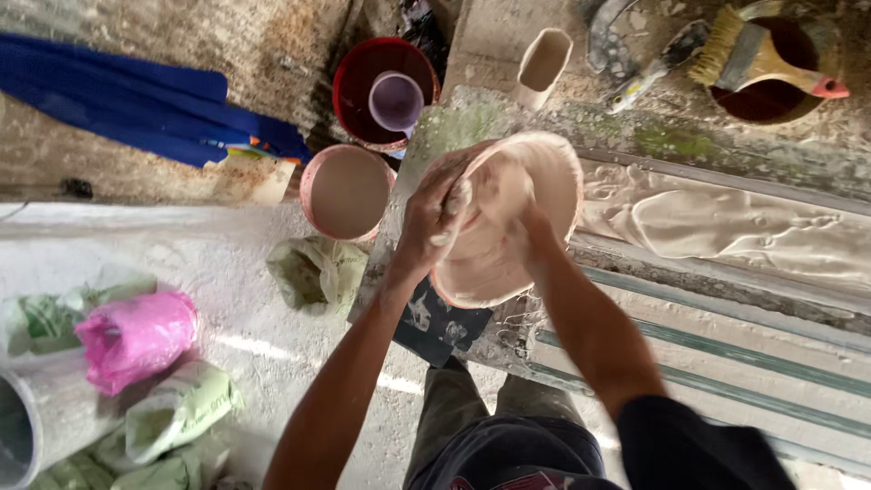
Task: The person applies plaster by hand from a bowl onto long molded strips on a workbench, pressing and smoothing it into the grooves with their hands. They then use a flat float to spread and level the plaster along the mold surfaces, reloading plaster from the bowl as needed.
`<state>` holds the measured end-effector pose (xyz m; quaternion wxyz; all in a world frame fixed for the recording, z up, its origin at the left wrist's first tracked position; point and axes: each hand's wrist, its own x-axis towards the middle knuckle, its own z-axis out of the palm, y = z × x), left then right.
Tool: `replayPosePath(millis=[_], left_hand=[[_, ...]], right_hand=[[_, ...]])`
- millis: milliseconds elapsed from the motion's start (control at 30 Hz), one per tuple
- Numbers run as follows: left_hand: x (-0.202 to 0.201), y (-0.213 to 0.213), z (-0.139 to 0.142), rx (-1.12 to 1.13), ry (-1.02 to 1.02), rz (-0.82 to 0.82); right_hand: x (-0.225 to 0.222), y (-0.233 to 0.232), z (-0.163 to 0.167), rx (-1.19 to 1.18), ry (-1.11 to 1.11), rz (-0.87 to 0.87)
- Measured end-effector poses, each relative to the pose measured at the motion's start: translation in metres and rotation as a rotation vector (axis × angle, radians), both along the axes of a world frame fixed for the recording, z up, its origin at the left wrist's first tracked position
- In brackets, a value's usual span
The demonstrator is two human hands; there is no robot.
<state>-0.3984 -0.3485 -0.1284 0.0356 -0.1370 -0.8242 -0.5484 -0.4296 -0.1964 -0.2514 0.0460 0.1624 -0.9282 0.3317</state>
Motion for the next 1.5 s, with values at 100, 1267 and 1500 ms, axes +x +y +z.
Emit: replayPosePath(millis=[100,1267,1500], left_hand=[[-0.015,0.0,0.007,-0.012,0.006,-0.062],[0.067,-0.091,-0.098,0.53,-0.249,0.614],[0.082,-0.089,-0.096,0.531,-0.231,0.61]], right_hand=[[-0.009,-0.052,0.009,-0.049,0.042,-0.004],[0.056,0.14,0.059,0.657,-0.309,-0.045],[-0.032,0.142,0.01,0.7,-0.252,-0.339]])
